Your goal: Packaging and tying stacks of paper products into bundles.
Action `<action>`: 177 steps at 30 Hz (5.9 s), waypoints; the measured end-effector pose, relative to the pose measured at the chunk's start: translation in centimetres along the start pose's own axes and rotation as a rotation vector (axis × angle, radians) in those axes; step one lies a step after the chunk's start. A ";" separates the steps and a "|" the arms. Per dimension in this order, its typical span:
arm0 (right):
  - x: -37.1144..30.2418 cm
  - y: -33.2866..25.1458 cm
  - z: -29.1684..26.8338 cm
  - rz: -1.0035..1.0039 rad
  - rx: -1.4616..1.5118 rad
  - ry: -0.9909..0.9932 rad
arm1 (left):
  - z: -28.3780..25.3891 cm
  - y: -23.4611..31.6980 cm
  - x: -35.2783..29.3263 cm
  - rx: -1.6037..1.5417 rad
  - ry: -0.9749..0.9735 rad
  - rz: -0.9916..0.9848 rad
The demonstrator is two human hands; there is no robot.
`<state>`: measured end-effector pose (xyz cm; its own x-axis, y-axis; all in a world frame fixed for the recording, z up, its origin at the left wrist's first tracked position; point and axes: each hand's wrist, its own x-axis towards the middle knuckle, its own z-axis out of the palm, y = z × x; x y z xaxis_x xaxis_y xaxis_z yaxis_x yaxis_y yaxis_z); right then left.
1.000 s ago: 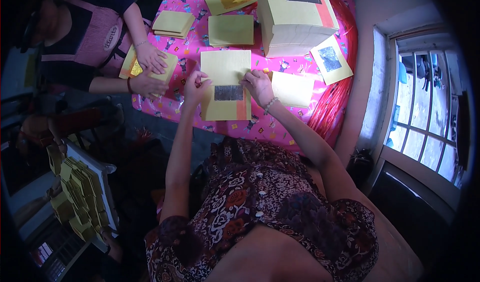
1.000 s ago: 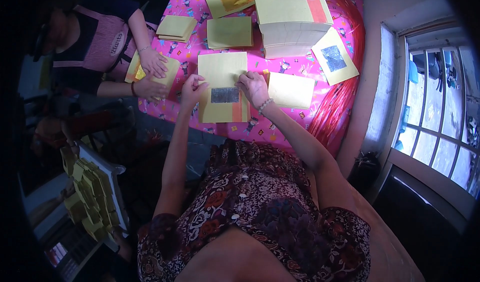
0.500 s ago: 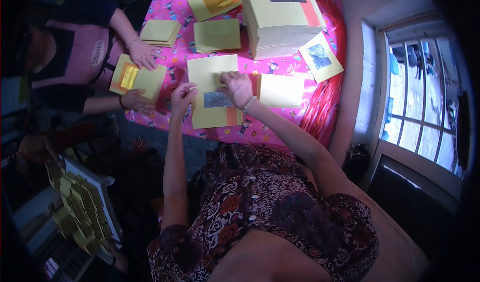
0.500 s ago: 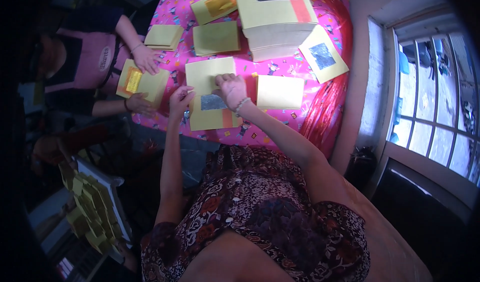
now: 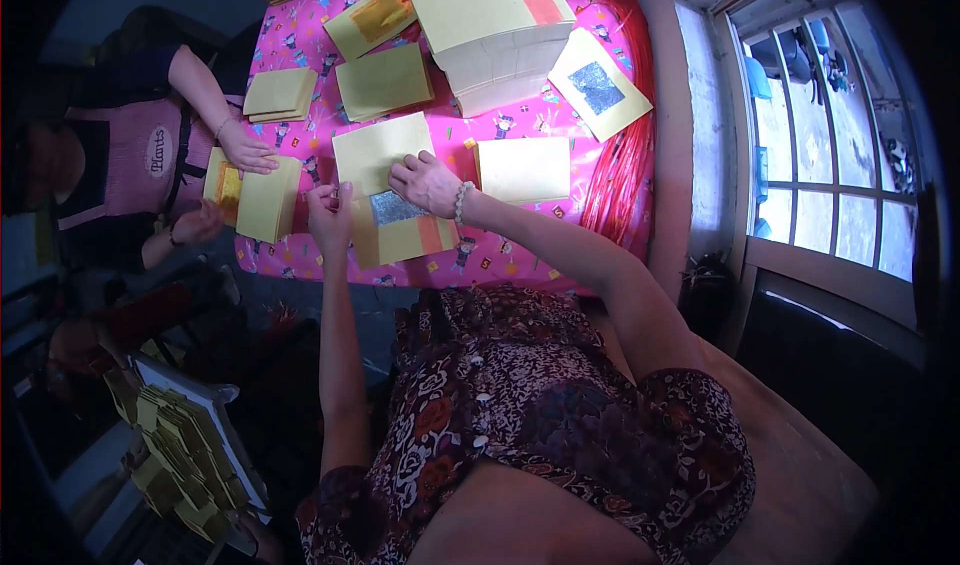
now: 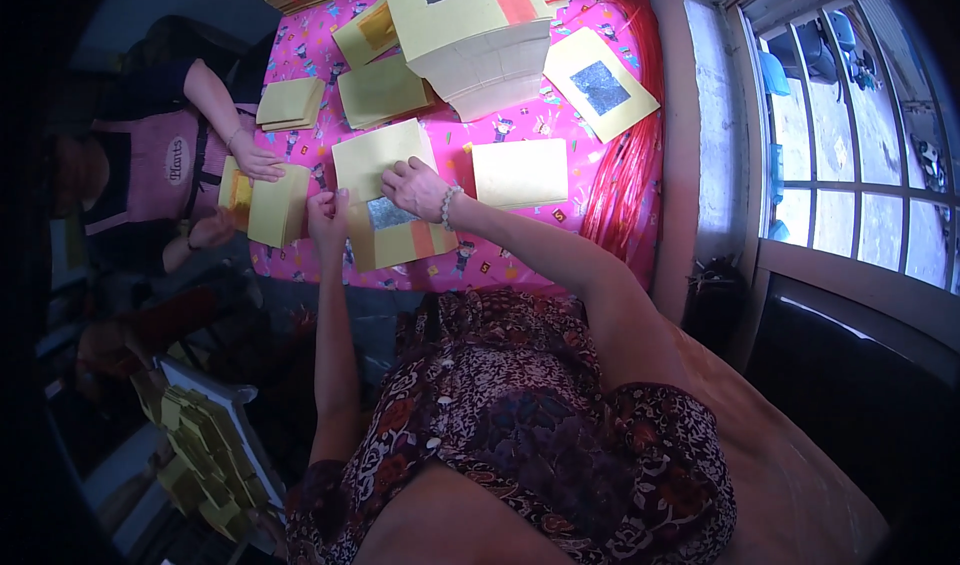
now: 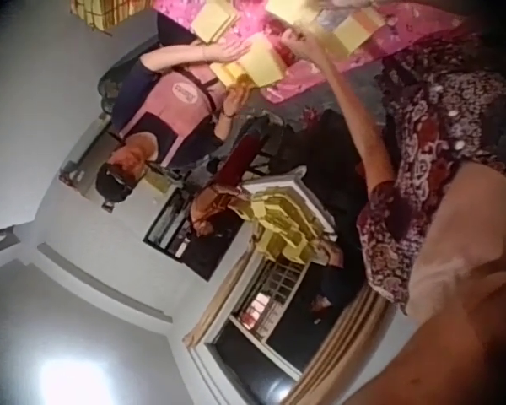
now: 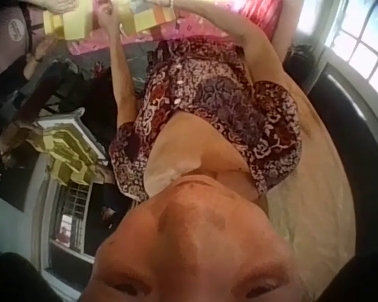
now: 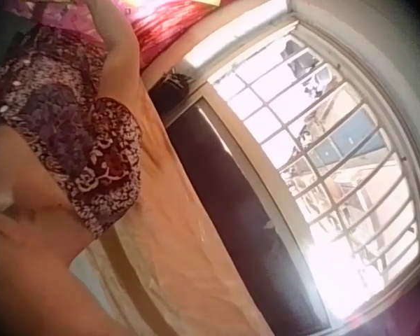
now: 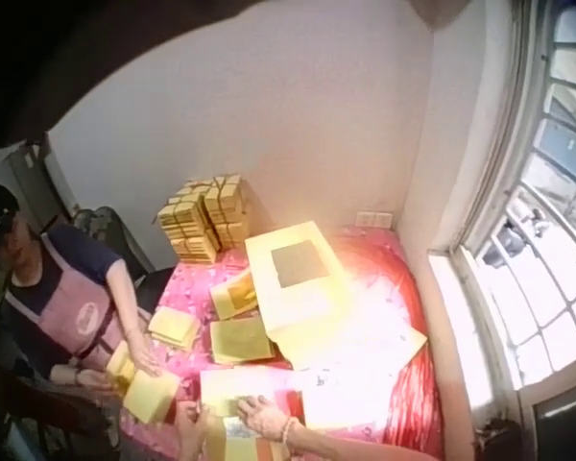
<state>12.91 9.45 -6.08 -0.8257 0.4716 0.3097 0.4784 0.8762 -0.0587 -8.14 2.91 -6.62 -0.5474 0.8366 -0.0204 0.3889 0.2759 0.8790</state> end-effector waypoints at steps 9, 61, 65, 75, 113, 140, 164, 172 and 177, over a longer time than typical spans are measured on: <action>1.8 1.5 -0.7 -0.097 0.131 0.198 | 0.7 -2.1 3.0 0.105 -0.045 -0.082; -19.5 3.6 -1.8 1.453 0.631 0.134 | 18.1 2.6 -8.8 0.286 -0.408 -0.002; -19.7 3.7 -1.4 1.453 0.654 0.104 | 18.2 1.5 -8.9 0.197 -0.378 0.043; -19.4 4.5 -0.9 1.275 0.581 0.094 | 19.4 -0.5 -10.0 0.250 -0.289 -0.101; -19.5 9.1 -0.1 1.239 0.700 -0.014 | 12.2 5.6 -12.6 0.130 -0.243 0.303; -3.7 -3.8 -2.0 0.156 0.693 -0.326 | -5.3 0.1 -5.9 0.271 -0.635 0.432; -3.0 -2.5 -1.5 0.186 0.901 -0.389 | -4.7 -0.9 -4.9 0.153 -0.705 0.340; -3.1 -5.4 -2.9 0.091 0.544 -0.071 | -6.8 1.5 -4.9 0.211 -0.696 0.425; -2.8 -4.5 -4.9 0.301 0.771 -0.045 | -9.4 2.9 -2.6 0.330 -0.645 0.579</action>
<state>14.53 3.71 -2.01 -0.7141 0.6860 0.1393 0.3552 0.5266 -0.7723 -12.56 -2.95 0.49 0.2775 0.9602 0.0314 0.7188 -0.2292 0.6564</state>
